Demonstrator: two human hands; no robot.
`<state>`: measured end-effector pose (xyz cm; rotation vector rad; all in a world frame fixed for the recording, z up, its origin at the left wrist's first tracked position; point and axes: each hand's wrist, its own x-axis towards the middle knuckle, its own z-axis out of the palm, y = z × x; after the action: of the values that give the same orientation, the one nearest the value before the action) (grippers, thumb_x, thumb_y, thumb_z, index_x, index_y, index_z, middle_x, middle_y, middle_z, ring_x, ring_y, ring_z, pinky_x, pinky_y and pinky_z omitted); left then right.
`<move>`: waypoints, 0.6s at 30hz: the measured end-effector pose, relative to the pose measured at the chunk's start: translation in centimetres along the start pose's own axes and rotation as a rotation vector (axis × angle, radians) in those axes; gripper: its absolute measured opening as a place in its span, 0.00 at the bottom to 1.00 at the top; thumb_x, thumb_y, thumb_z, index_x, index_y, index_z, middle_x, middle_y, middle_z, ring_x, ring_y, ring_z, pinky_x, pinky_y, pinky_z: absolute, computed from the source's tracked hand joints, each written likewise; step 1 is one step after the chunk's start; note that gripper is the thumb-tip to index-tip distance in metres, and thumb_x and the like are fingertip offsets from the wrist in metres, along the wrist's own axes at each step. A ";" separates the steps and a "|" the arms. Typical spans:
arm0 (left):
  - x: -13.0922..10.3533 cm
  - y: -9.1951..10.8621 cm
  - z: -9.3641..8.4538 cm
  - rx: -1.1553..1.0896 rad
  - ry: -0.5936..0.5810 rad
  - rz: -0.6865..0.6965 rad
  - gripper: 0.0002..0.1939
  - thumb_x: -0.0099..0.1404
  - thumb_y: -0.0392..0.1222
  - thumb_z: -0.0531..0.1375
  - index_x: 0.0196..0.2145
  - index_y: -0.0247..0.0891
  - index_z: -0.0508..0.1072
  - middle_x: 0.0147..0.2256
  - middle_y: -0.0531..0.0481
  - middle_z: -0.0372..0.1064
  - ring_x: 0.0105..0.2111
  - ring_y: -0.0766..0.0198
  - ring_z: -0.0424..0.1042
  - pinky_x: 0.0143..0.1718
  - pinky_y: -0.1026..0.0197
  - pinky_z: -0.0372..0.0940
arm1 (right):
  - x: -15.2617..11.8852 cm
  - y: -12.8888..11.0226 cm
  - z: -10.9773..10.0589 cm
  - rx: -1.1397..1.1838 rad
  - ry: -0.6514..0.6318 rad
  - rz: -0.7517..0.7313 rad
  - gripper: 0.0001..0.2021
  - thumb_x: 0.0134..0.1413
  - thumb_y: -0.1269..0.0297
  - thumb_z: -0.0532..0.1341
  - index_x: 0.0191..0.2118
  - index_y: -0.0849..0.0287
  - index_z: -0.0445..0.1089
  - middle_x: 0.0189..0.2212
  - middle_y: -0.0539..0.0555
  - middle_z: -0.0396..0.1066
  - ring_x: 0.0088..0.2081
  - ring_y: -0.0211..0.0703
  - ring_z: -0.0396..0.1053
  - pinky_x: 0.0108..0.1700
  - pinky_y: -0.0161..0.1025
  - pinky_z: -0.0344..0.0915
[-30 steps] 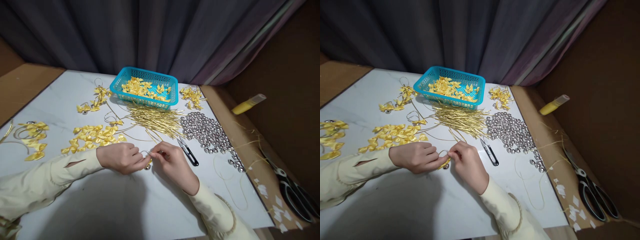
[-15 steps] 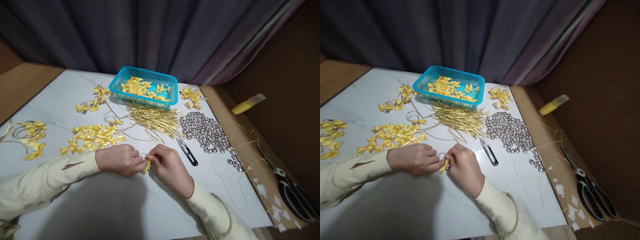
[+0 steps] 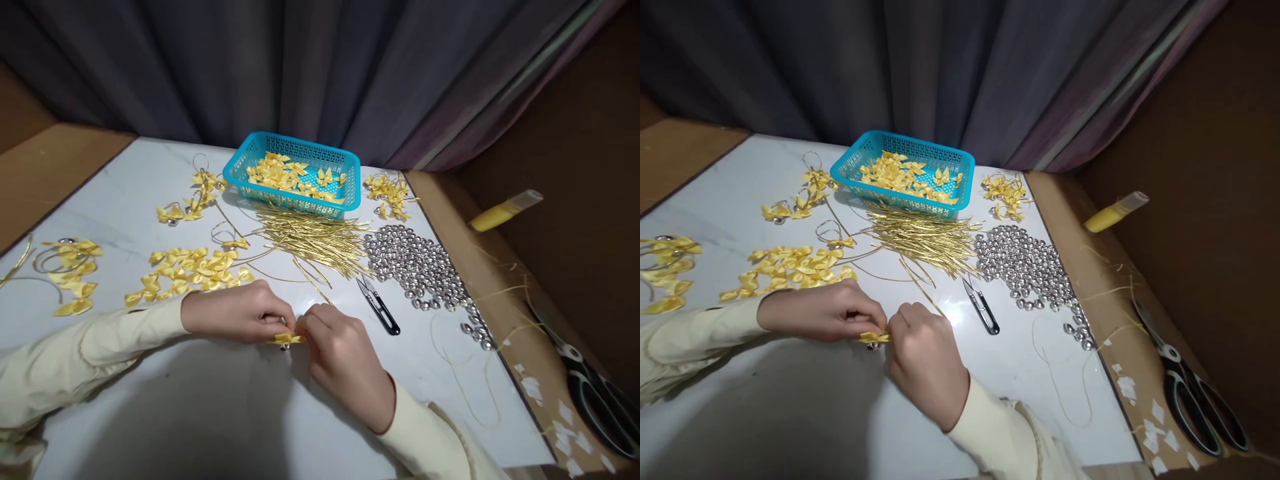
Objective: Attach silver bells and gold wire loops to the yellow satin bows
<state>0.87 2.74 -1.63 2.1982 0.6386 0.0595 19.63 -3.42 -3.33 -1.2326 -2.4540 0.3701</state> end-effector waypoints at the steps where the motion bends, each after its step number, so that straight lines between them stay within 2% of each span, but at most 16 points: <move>1: 0.0 0.1 -0.2 -0.036 -0.038 -0.017 0.11 0.61 0.31 0.53 0.32 0.34 0.76 0.15 0.60 0.56 0.16 0.75 0.55 0.20 0.72 0.50 | 0.0 0.0 -0.1 -0.016 0.007 -0.056 0.12 0.36 0.82 0.52 0.26 0.62 0.68 0.23 0.53 0.66 0.26 0.41 0.60 0.25 0.36 0.50; 4: 0.1 0.3 -0.7 -0.116 -0.096 -0.057 0.10 0.60 0.31 0.54 0.31 0.33 0.75 0.15 0.62 0.48 0.16 0.75 0.50 0.19 0.73 0.47 | 0.1 0.2 -0.4 -0.072 0.026 -0.205 0.12 0.37 0.84 0.52 0.26 0.63 0.67 0.23 0.53 0.66 0.26 0.42 0.60 0.25 0.38 0.51; 8: 0.0 0.3 -1.0 -0.223 -0.107 -0.191 0.08 0.60 0.35 0.55 0.31 0.34 0.75 0.15 0.62 0.49 0.16 0.74 0.49 0.17 0.72 0.46 | 0.4 0.2 -0.5 -0.140 0.063 -0.318 0.11 0.49 0.83 0.52 0.27 0.63 0.67 0.24 0.52 0.66 0.27 0.41 0.60 0.26 0.38 0.52; 12: 0.0 0.4 -1.2 -0.308 -0.147 -0.299 0.08 0.59 0.38 0.56 0.29 0.34 0.75 0.16 0.61 0.50 0.17 0.73 0.50 0.17 0.71 0.45 | 0.7 0.0 -0.3 -0.129 0.114 -0.355 0.12 0.57 0.77 0.52 0.25 0.62 0.65 0.23 0.51 0.65 0.26 0.39 0.58 0.25 0.38 0.51; 18: -0.1 0.4 -1.4 -0.321 -0.208 -0.332 0.07 0.57 0.37 0.57 0.28 0.34 0.76 0.17 0.60 0.50 0.18 0.73 0.50 0.17 0.71 0.45 | 0.7 -0.4 0.1 -0.162 0.087 -0.398 0.12 0.59 0.76 0.51 0.26 0.63 0.66 0.24 0.52 0.65 0.26 0.39 0.57 0.25 0.39 0.50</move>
<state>0.61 3.50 -0.42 1.7419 0.8061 -0.2217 18.91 -3.05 -3.10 -0.7672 -2.6123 0.0080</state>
